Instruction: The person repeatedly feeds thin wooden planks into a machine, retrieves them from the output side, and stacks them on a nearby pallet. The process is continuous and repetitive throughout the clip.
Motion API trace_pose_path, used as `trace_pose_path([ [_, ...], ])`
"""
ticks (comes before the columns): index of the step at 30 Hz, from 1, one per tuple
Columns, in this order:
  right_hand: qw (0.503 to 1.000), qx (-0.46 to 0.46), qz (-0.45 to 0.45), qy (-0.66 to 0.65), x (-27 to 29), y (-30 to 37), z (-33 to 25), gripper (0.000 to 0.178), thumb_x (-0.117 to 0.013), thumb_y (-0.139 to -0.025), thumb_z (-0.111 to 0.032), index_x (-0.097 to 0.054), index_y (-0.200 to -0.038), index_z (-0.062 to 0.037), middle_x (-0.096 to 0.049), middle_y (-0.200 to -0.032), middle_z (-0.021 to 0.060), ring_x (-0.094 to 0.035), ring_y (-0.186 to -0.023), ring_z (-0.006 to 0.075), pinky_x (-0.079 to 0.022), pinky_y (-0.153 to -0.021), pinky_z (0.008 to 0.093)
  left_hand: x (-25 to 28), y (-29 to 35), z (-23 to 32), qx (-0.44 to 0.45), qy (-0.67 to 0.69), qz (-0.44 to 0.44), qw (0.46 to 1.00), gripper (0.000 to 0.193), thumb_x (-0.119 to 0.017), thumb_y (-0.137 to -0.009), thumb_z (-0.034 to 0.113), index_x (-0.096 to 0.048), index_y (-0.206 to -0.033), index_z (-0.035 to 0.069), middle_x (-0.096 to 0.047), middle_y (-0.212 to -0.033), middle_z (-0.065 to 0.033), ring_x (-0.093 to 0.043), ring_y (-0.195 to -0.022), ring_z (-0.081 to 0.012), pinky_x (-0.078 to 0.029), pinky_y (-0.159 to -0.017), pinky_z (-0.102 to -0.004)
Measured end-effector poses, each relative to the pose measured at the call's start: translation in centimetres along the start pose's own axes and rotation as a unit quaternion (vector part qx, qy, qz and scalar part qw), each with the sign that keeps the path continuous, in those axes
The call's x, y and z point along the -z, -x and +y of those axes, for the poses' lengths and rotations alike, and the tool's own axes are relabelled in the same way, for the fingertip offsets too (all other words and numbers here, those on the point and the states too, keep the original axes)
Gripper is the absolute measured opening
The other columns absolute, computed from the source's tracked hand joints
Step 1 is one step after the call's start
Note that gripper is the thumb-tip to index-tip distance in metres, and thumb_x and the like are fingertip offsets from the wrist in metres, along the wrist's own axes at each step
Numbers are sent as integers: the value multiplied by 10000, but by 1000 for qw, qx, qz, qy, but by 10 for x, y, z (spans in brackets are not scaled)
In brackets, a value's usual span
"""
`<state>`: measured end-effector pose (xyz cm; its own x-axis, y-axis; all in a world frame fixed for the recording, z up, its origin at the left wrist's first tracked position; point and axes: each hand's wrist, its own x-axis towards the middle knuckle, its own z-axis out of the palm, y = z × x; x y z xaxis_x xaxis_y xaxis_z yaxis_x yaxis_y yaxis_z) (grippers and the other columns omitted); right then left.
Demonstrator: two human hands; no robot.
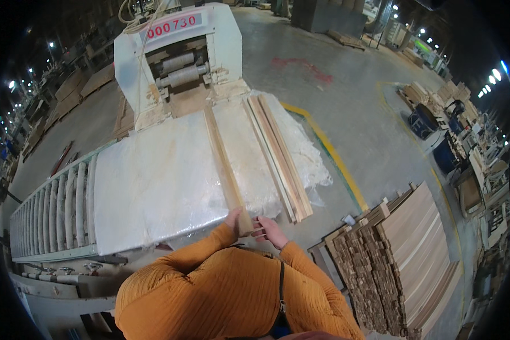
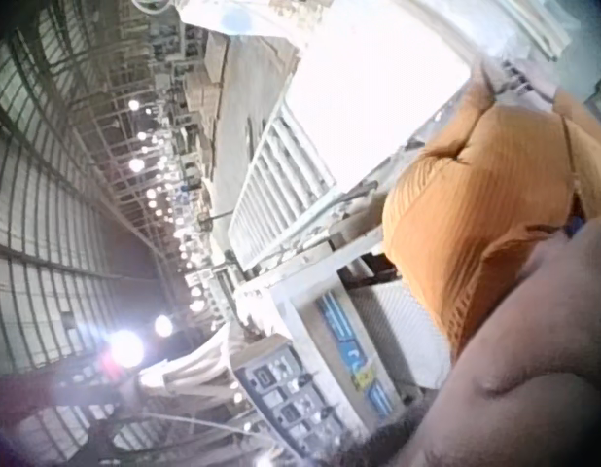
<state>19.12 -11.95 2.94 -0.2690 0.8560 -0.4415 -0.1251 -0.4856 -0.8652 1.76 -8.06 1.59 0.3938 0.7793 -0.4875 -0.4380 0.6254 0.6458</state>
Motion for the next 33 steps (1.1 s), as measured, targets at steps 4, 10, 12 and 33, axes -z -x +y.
trace_pose_path([
  [4,994,-70,-64,-62,-19,20,13,490,-327,-968,-467,-524,-1177,-70,-616,-979,77,-628,-788,186,-524,-557,310,-9,46,-31,113,13,-44,993,610,-424,-828,528,-521,-1189,46,-607,-1108,-154,-585,-977,-345,-445,-886,-484],
  [10,996,-81,-45,-13,-15,46,23,546,-282,-962,-507,-475,-1250,-86,-610,-993,77,-586,-701,136,-470,-496,279,-15,79,-57,41,80,-55,994,620,-407,-862,424,-291,-1419,177,-514,-1272,-80,-522,-1099,-258,-397,-974,-435],
  [12,998,-53,18,32,-11,53,24,541,-309,-954,-496,-464,-1279,-92,-606,-959,59,-542,-661,119,-436,-514,253,-19,83,-62,4,104,-23,994,658,-436,-853,419,-239,-1451,229,-493,-1293,-71,-516,-1098,-246,-398,-966,-429],
  [33,921,195,124,314,14,101,22,328,-598,-807,-177,-528,-1047,36,-630,-864,226,-619,-811,373,-493,-717,428,-50,15,-78,124,-8,7,992,663,-385,-883,635,-495,-1232,83,-589,-1142,-121,-571,-999,-275,-437,-857,-424],
])
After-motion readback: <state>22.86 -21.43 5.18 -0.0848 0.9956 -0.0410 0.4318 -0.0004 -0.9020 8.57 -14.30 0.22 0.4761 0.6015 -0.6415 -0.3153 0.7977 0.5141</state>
